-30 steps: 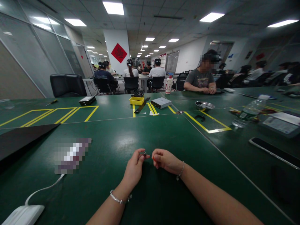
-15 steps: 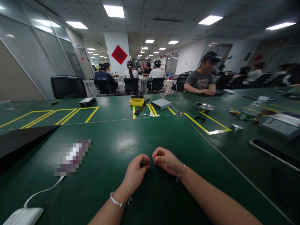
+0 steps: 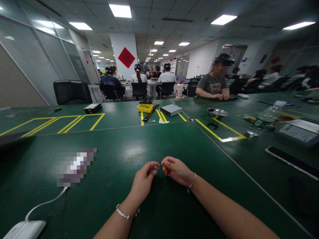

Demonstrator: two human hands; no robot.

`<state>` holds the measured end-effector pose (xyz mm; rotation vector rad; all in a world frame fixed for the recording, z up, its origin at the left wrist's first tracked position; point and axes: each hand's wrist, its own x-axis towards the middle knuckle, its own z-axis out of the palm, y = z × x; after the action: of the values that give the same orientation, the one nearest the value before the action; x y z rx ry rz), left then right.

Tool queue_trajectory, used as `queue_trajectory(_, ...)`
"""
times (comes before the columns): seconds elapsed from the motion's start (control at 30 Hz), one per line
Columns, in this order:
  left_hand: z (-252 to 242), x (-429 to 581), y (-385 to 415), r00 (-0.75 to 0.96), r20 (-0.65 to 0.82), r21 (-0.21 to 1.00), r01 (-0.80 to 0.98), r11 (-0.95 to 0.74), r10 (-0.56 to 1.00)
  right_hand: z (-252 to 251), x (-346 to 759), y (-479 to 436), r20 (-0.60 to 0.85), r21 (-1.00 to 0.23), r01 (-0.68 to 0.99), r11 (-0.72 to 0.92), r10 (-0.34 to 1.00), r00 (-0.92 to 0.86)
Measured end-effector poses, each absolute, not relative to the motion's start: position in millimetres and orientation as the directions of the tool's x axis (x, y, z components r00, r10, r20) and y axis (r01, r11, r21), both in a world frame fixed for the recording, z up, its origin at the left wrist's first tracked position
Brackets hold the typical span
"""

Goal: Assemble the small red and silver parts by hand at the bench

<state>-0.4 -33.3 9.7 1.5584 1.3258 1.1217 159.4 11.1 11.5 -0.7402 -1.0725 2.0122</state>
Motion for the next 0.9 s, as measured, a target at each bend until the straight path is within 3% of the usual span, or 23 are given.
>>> queue_trajectory(0.13, 5, -1, -32, 0.017, 0.108, 0.986, 0.122, -0.109, 0.994, 12, 160, 11, -0.126, -0.866, -0.323, -0.383, 0.791, -0.599)
queue_trajectory(0.27, 3, -2, -32, -0.004, 0.084, 0.994, 0.077, -0.083, 0.996, 13, 162, 9, -0.133, -0.873, -0.287, -0.394, 0.759, -0.637)
queue_trajectory(0.5, 6, -2, -32, -0.010, 0.081, 0.985, 0.155, -0.078, 0.997, 13, 161, 10, -0.165, -0.882, -0.257, -0.396, 0.768, -0.619)
queue_trajectory(0.73, 13, 0, -35, 0.027, 0.112, 0.920, 0.374, -0.114, 0.993, 14, 160, 10, -0.136, -0.860, -0.324, -0.393, 0.790, -0.597)
queue_trajectory(0.9, 15, 0, -35, 0.076, 0.126, 0.906, 0.398, -0.146, 0.989, 11, 160, 11, -0.126, -0.856, -0.354, -0.378, 0.815, -0.566)
